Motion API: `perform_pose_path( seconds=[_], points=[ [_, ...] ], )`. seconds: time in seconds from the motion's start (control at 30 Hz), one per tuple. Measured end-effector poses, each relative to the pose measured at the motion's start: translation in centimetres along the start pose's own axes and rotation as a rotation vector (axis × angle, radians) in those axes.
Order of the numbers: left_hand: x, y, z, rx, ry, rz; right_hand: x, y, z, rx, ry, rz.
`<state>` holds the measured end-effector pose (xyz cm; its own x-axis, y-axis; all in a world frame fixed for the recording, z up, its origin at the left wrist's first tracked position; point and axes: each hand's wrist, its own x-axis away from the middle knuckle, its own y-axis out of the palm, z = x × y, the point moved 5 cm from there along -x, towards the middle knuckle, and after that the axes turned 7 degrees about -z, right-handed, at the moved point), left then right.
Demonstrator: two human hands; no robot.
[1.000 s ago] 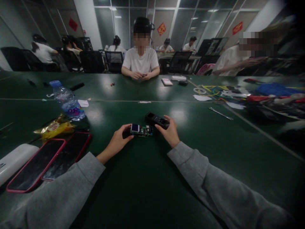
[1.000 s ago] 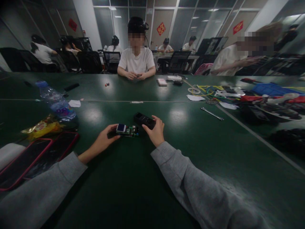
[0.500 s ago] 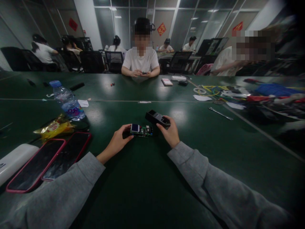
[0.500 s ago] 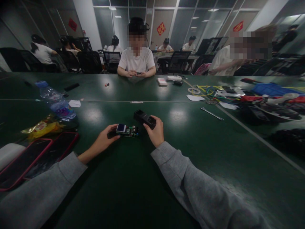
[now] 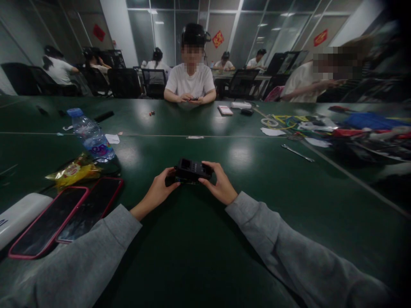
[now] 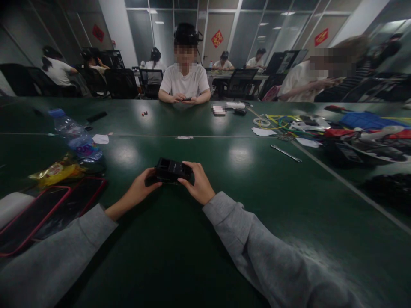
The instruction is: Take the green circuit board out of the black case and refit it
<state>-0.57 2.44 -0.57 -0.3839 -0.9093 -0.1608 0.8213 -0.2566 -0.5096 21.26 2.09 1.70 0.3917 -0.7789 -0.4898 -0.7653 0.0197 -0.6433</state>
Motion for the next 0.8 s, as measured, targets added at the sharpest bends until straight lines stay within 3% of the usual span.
perform_pose_path(
  seconds=[0.4, 0.6, 0.8],
  points=[
    [0.3, 0.0, 0.1, -0.080, -0.060, -0.015, -0.2, 1.2, 1.6, -0.189, 0.136, -0.253],
    [0.1, 0.0, 0.6, -0.177, -0.065, -0.014, -0.3, 1.3, 1.4, -0.241, 0.063, -0.256],
    [0.2, 0.3, 1.0, -0.261, -0.069, -0.087, -0.2, 1.6, 0.5, -0.287, -0.005, -0.296]
  ],
)
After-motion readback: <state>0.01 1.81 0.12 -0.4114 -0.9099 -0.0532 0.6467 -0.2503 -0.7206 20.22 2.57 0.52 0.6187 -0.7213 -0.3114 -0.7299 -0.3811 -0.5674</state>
